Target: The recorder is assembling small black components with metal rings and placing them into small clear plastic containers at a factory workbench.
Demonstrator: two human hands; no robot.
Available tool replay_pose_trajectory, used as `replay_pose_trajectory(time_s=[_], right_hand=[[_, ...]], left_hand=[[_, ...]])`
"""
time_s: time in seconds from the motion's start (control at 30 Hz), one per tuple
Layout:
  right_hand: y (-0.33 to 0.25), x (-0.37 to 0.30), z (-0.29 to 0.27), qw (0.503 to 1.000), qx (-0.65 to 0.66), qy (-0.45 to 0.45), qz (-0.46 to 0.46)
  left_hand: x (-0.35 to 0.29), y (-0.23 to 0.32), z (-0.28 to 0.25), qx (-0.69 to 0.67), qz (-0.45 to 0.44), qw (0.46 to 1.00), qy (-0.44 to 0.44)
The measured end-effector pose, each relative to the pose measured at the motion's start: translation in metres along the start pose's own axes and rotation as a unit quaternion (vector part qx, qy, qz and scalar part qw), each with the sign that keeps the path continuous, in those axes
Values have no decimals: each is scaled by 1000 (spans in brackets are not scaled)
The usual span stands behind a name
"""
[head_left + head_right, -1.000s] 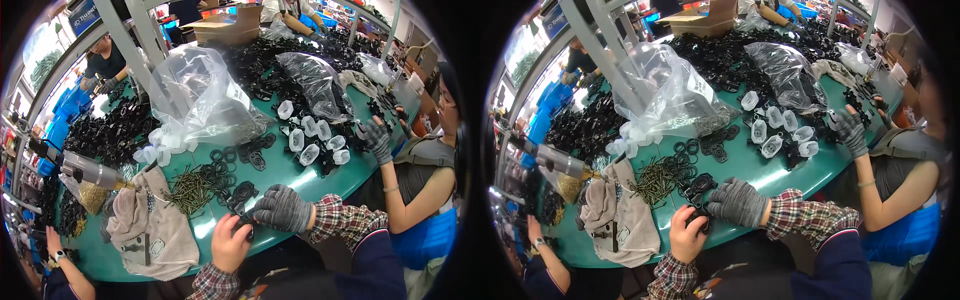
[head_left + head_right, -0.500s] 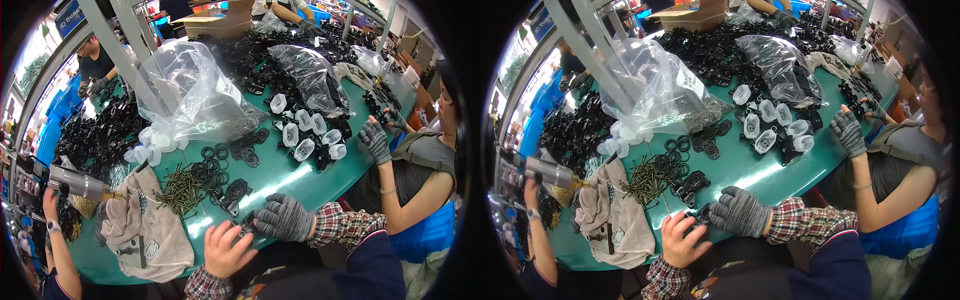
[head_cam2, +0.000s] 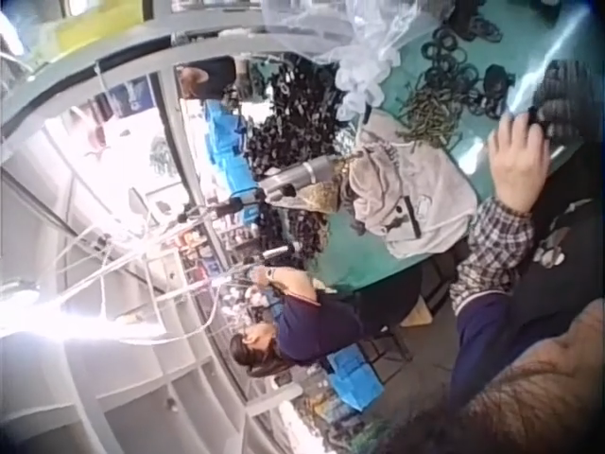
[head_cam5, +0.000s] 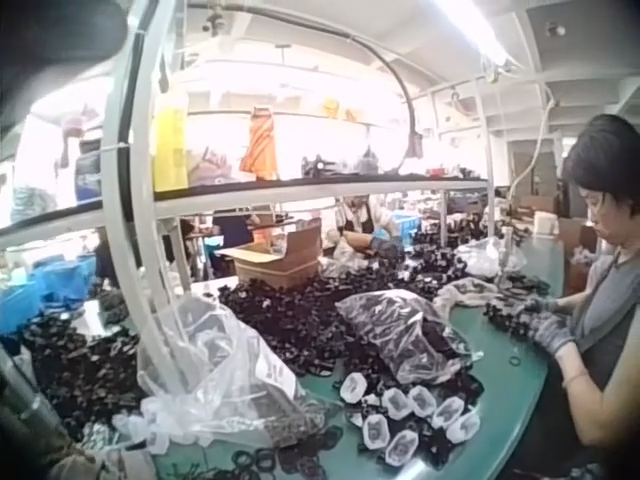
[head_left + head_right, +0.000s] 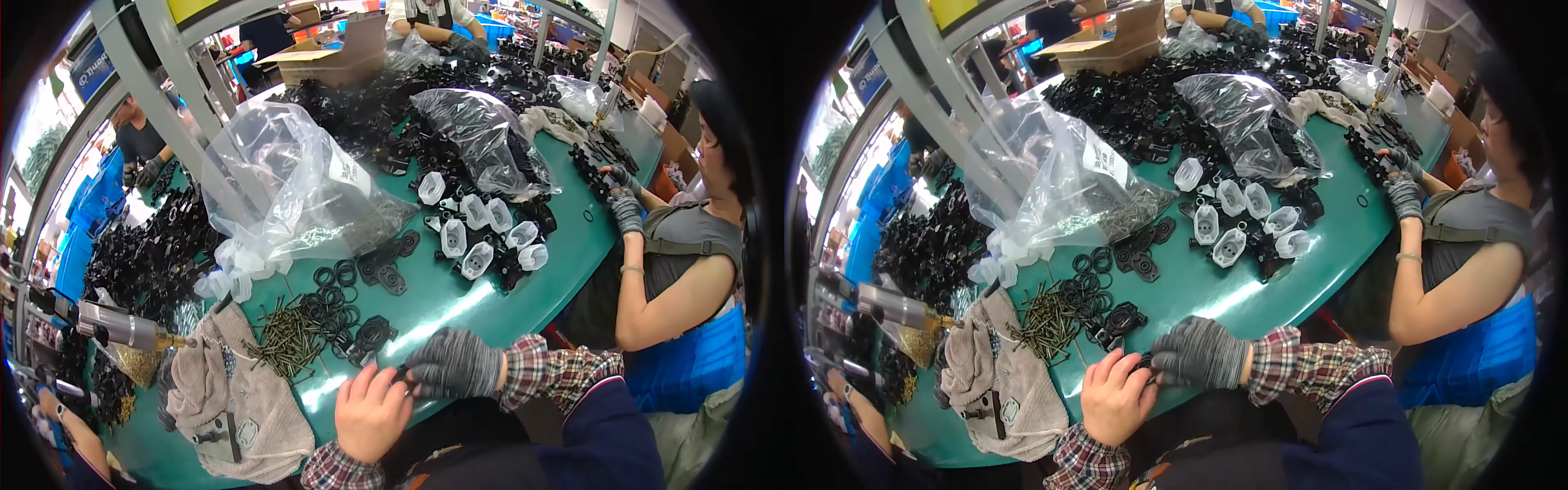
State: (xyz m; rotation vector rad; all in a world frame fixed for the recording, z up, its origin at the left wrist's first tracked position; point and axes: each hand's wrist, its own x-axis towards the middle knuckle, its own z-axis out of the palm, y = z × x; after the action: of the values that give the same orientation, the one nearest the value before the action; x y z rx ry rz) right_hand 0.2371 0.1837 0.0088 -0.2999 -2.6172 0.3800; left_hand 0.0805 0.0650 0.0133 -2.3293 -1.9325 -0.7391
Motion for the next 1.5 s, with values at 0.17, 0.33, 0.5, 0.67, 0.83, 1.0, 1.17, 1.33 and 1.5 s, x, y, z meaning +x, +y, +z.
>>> replay_pose_trajectory(time_s=[0.17, 0.33, 0.5, 0.67, 0.83, 1.0, 1.17, 1.33, 1.5], right_hand=[[30, 65, -12, 949, -130, -86, 275], [40, 106, -4, 901, -116, -195, 369], [28, 88, 5, 945, 12, -52, 324], [2, 67, 1, 949, 150, 102, 257], [-19, 45, -24, 938, 252, 97, 217], [-12, 16, -32, 971, 73, 70, 217], [5, -18, -27, 933, 201, 139, 265], [-19, -11, -43, 933, 234, 213, 174], [-56, 10, -58, 941, 227, 248, 40]], left_hand=[[1, -1, -22, 56, 17, 998, -8], [-24, -43, -75, 62, -50, 991, 108], [-103, -115, -158, 277, -186, 937, 101], [-137, -116, -183, 284, -224, 929, 75], [-127, -120, -159, 249, -177, 952, -5], [-124, -91, -136, 251, -160, 955, -5], [-136, -66, -115, 261, -135, 956, 17], [-106, -28, -104, -262, -322, 898, 148], [-14, 27, -97, -653, -362, 658, -102]])
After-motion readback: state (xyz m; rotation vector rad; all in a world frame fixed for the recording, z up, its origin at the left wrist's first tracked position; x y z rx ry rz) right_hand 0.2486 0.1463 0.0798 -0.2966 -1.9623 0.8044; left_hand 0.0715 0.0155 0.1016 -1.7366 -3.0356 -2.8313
